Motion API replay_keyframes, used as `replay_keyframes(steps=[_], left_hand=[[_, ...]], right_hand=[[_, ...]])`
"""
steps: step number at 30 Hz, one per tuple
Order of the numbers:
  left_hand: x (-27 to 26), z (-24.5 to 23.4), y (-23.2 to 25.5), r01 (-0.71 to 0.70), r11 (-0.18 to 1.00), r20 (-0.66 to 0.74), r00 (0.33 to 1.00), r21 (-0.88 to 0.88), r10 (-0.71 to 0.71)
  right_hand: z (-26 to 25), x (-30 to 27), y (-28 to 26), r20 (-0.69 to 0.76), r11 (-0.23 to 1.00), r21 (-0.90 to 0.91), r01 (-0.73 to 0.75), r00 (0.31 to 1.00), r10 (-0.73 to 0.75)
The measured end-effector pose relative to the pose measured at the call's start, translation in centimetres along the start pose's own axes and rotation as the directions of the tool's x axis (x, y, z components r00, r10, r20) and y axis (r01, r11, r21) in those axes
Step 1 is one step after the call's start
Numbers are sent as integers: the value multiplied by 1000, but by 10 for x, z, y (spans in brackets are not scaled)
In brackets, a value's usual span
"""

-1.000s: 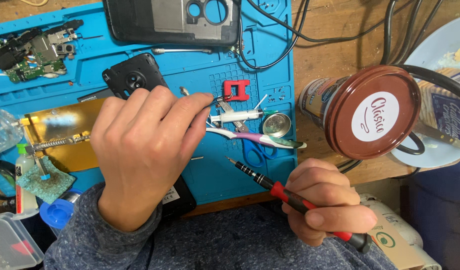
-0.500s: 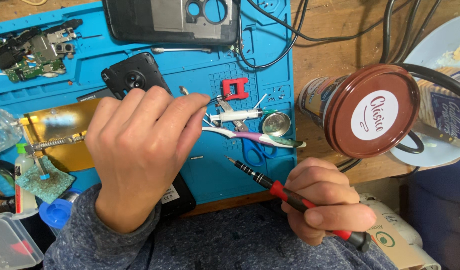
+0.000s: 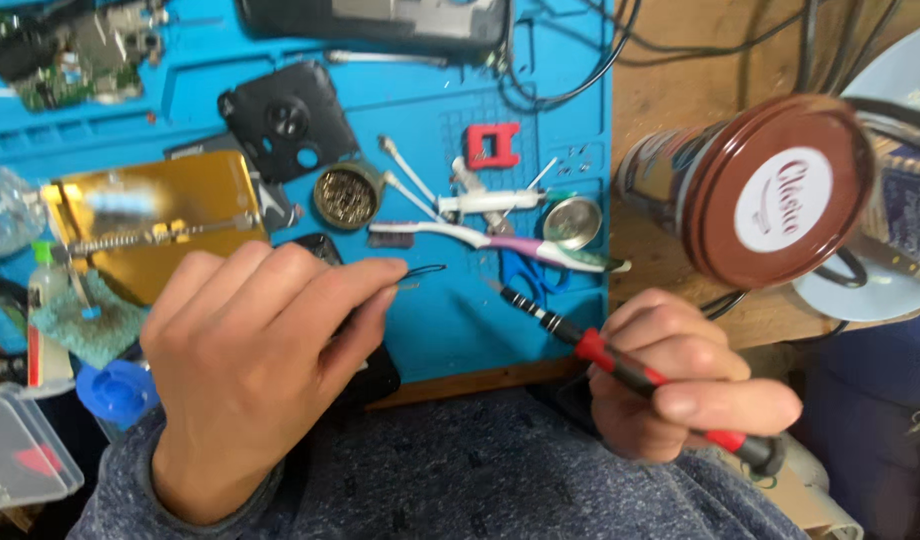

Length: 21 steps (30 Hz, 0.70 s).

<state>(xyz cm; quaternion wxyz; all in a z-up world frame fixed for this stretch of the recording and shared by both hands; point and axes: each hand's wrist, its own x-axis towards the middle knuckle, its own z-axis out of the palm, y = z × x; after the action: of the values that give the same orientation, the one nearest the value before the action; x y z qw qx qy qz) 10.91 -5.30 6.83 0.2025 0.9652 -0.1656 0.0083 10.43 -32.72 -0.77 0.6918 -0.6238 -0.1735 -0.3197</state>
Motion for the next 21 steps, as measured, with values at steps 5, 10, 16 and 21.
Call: replay_keyframes(steps=[5,10,16,21], left_hand=[[-38,7,3,-100,995,10,995,20,100],[-59,19,1,-158,972,1,987,176,161],[-70,22,-2,-164,957,-26,984,241,175],[-75,21,-7,-117,956,-43,990,268,134]], right_hand=[[-2,12,-2,217,998,43,-45,975,35],[-8,13,4,279,998,66,-13,960,-5],[-27,-14,11,202,993,-56,-104,973,114],[-28,-12,12,215,992,-78,-99,970,113]])
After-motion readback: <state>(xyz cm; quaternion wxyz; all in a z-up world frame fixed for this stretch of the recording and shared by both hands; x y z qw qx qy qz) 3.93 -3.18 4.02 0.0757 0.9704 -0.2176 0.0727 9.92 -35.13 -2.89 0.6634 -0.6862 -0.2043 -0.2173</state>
